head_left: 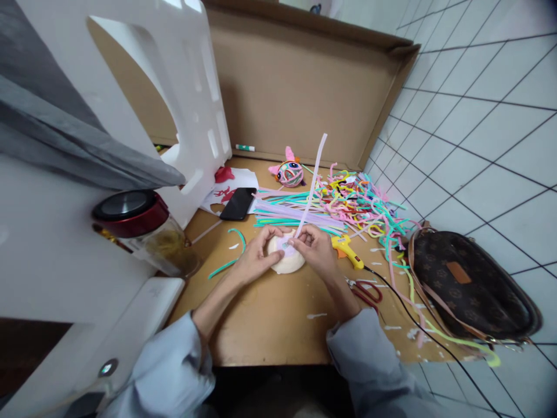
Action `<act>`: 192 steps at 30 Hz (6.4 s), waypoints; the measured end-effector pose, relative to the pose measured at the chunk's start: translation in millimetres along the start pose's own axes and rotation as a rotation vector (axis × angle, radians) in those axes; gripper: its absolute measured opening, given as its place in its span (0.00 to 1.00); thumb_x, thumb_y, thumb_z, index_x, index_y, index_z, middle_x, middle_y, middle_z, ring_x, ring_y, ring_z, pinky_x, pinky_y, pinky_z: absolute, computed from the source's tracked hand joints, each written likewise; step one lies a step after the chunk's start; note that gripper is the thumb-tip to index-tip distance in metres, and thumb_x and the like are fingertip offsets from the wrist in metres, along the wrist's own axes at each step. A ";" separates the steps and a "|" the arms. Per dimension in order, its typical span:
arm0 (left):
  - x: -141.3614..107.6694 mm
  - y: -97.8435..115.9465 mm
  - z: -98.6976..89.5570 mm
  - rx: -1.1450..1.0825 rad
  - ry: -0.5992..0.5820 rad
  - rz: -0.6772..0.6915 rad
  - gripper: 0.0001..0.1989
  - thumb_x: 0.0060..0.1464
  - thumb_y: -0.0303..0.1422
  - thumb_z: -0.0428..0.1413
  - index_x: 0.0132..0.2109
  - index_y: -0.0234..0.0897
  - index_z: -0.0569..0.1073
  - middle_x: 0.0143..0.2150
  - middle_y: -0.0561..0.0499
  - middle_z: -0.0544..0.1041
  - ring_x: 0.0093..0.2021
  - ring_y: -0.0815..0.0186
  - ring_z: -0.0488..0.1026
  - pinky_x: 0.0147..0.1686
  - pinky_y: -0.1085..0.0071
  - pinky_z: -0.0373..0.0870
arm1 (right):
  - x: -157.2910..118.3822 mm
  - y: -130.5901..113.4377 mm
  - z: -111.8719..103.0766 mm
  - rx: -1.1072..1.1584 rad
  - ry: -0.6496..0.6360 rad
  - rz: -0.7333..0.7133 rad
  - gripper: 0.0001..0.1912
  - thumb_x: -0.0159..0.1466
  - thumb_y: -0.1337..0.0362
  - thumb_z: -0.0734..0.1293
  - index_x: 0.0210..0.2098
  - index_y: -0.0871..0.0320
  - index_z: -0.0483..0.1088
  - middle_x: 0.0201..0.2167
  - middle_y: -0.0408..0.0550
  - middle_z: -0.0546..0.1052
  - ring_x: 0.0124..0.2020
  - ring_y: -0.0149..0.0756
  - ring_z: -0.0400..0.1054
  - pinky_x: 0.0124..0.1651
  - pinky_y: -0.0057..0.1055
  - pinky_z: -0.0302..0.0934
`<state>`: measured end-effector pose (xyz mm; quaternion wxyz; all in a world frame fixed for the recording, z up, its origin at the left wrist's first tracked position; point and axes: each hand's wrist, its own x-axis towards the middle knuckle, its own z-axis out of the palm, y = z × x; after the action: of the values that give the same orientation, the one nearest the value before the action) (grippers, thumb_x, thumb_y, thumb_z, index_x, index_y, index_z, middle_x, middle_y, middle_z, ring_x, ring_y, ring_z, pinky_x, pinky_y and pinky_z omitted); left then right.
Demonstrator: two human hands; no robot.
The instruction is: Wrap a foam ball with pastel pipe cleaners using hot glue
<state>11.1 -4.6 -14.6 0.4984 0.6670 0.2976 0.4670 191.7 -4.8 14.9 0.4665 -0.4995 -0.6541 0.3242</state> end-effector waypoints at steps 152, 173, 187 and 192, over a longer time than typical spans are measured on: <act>-4.9 9.1 14.8 0.560 0.355 0.175 0.12 0.52 0.34 0.61 0.44 0.37 0.74 0.52 0.42 0.80 0.53 0.56 0.77 0.55 0.56 0.72 | -9.7 -0.5 3.8 -0.125 0.064 -0.026 0.13 0.58 0.56 0.67 0.22 0.57 0.68 0.16 0.37 0.63 0.19 0.27 0.54 0.24 0.27 0.49; 2.2 -1.6 12.8 0.084 0.318 -0.077 0.25 0.41 0.38 0.67 0.48 0.35 0.75 0.62 0.35 0.72 0.64 0.50 0.68 0.64 0.50 0.61 | -62.5 5.3 -47.3 -0.543 0.143 -0.293 0.08 0.64 0.67 0.61 0.33 0.56 0.71 0.28 0.46 0.75 0.30 0.34 0.69 0.35 0.29 0.60; 0.8 -4.8 0.1 0.194 0.177 -0.090 0.27 0.44 0.36 0.58 0.54 0.40 0.75 0.63 0.42 0.71 0.67 0.46 0.62 0.67 0.50 0.55 | -145.7 29.4 -100.0 -0.974 -0.018 0.143 0.14 0.66 0.62 0.63 0.49 0.60 0.69 0.47 0.58 0.75 0.49 0.47 0.67 0.51 0.40 0.61; 1.4 -3.7 3.8 0.225 0.164 -0.049 0.27 0.45 0.43 0.61 0.54 0.40 0.74 0.66 0.41 0.67 0.69 0.47 0.59 0.68 0.51 0.54 | -140.7 30.6 -100.1 -1.105 -0.102 0.232 0.13 0.67 0.65 0.61 0.50 0.60 0.70 0.49 0.60 0.76 0.49 0.48 0.69 0.51 0.40 0.60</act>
<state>15.3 -3.7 -17.8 0.4055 0.6708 0.4042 0.4714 305.2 -134.6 -17.1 0.0649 -0.7217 -0.6891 0.0069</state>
